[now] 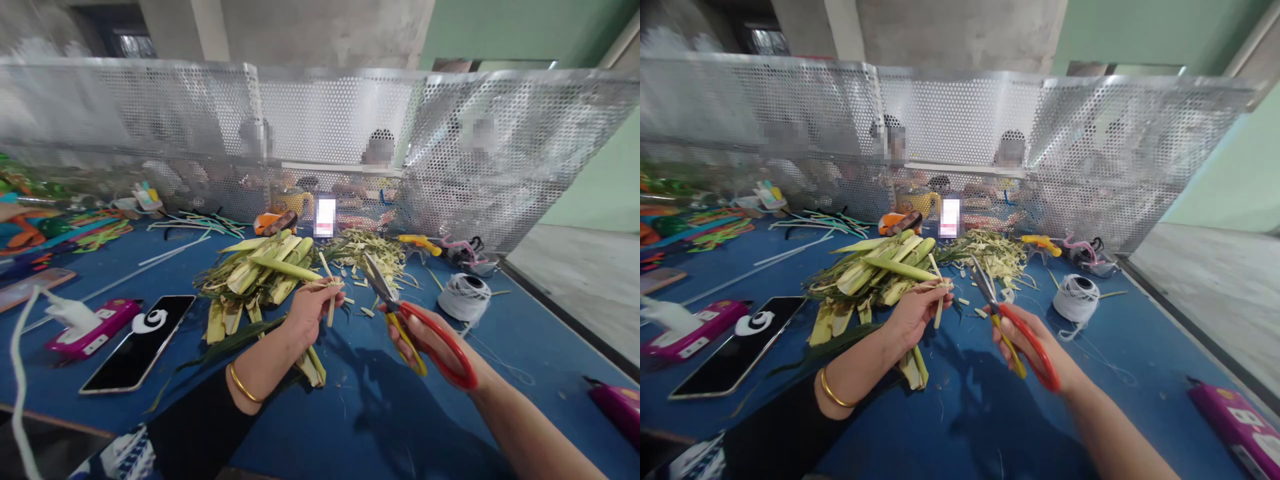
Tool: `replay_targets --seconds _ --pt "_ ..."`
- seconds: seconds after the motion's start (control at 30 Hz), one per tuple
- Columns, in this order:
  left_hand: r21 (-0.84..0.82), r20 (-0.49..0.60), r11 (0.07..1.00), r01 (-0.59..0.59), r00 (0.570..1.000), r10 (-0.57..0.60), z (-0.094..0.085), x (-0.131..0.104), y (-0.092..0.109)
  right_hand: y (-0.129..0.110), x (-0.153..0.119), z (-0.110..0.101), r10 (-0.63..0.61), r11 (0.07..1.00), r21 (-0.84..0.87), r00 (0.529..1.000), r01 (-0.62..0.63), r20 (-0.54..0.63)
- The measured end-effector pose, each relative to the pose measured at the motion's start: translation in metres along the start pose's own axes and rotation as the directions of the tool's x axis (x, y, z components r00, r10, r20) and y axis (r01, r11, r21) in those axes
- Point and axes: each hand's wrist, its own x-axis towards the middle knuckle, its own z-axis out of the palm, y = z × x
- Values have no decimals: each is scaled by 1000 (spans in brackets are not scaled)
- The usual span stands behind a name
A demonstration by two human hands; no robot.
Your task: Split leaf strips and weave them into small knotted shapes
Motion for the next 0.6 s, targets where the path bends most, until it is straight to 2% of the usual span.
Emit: replay_targets --seconds 0.17,0.3,0.43,0.6 --pt "-28 -85 990 -136 987 133 -1 6 1 -2 -10 10 117 982 -154 993 -110 34" --pt "-16 -114 981 -195 975 192 -1 6 -1 1 -11 18 192 973 -135 981 -187 25" --pt "8 -101 983 -182 978 182 -1 4 -5 0 -10 26 213 975 -60 976 -215 -43" --pt "38 -68 990 -133 988 136 1 0 -9 -1 -7 28 214 969 -115 976 -217 -34"
